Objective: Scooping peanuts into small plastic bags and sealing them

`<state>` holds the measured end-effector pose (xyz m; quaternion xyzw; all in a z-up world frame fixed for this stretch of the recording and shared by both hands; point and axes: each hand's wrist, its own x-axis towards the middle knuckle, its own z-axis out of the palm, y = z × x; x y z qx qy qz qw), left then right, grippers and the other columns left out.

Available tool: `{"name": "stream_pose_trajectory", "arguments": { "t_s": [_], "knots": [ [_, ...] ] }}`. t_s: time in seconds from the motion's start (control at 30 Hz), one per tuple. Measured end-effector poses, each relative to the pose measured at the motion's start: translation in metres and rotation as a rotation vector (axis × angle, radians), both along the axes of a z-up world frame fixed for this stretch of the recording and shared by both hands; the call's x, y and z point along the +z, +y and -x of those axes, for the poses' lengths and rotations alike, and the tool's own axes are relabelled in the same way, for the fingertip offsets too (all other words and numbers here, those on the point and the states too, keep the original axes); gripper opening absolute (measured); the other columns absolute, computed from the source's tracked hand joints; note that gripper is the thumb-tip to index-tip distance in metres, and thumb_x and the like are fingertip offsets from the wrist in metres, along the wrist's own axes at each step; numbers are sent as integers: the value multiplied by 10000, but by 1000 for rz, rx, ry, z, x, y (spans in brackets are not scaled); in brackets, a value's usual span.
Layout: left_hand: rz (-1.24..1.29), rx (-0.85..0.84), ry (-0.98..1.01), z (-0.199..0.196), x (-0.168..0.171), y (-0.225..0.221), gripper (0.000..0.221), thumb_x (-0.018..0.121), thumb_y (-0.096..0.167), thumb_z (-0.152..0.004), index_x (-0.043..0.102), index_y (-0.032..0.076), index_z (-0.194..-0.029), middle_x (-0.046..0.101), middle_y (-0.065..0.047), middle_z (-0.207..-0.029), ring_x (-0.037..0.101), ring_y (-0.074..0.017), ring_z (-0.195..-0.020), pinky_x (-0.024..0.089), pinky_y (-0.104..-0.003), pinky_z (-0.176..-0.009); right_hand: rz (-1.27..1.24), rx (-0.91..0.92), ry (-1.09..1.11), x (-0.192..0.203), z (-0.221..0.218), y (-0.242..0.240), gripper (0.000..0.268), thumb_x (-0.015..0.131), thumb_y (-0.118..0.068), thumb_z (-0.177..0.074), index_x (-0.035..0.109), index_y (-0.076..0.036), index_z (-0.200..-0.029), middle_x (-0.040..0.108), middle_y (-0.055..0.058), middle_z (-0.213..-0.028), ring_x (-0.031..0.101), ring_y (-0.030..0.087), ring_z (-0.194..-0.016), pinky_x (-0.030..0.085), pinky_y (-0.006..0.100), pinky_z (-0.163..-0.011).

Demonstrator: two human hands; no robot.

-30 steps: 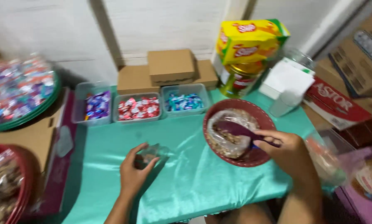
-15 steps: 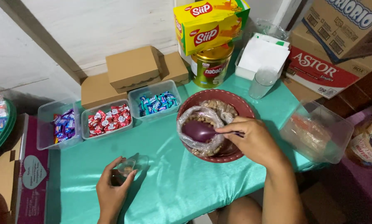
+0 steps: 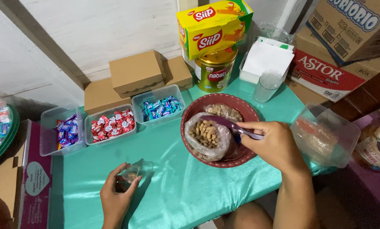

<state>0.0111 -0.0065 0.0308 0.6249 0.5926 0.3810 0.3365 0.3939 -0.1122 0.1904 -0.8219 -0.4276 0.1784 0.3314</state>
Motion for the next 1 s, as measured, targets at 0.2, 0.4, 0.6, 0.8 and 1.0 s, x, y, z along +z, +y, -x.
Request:
{"name": "stream_pose_trajectory", "arguments": {
  "t_s": [0.2, 0.4, 0.6, 0.8, 1.0],
  "knots": [
    [12, -5, 20, -2, 7, -2, 620, 888, 149, -726, 691, 154, -1313, 771, -9, -1172, 665, -118, -791, 526, -248, -676, 49, -59, 0, 14, 4, -5, 341, 732, -261, -812, 840, -283, -1135, 842, -11, -981, 741, 85, -959, 482, 283, -715],
    [56, 20, 23, -2, 7, -1, 644, 905, 151, -716, 701, 171, -1326, 780, -49, -1002, 635, -119, -702, 516, -251, -665, 175, -49, -27, 19, 16, 4, 359, 673, -330, -809, 821, -267, -1130, 807, -43, -1090, 784, 110, -871, 545, 298, -792],
    [-3, -14, 34, -1, 5, -1, 615, 885, 151, -727, 692, 158, -1311, 764, 1, -1173, 614, -111, -745, 494, -248, -642, 230, -41, 74, 11, 14, 12, 382, 668, -329, -805, 825, -269, -1147, 798, -57, -1163, 770, 90, -1003, 528, 265, -780],
    [26, 6, 74, -4, 10, -2, 612, 894, 158, -723, 698, 165, -1303, 774, -3, -1115, 633, -124, -716, 508, -262, -641, 139, -3, 205, -23, -5, 19, 327, 666, -255, -841, 841, -174, -1105, 814, 2, -1150, 758, 52, -1036, 534, 218, -880],
    [-20, -6, 48, -3, 5, -3, 603, 894, 151, -720, 694, 160, -1288, 768, 2, -1155, 627, -115, -721, 501, -253, -636, 244, -70, 217, 8, 6, 14, 295, 684, -316, -859, 862, -241, -1082, 819, -48, -1149, 765, 77, -1085, 536, 224, -841]
  ]
}}
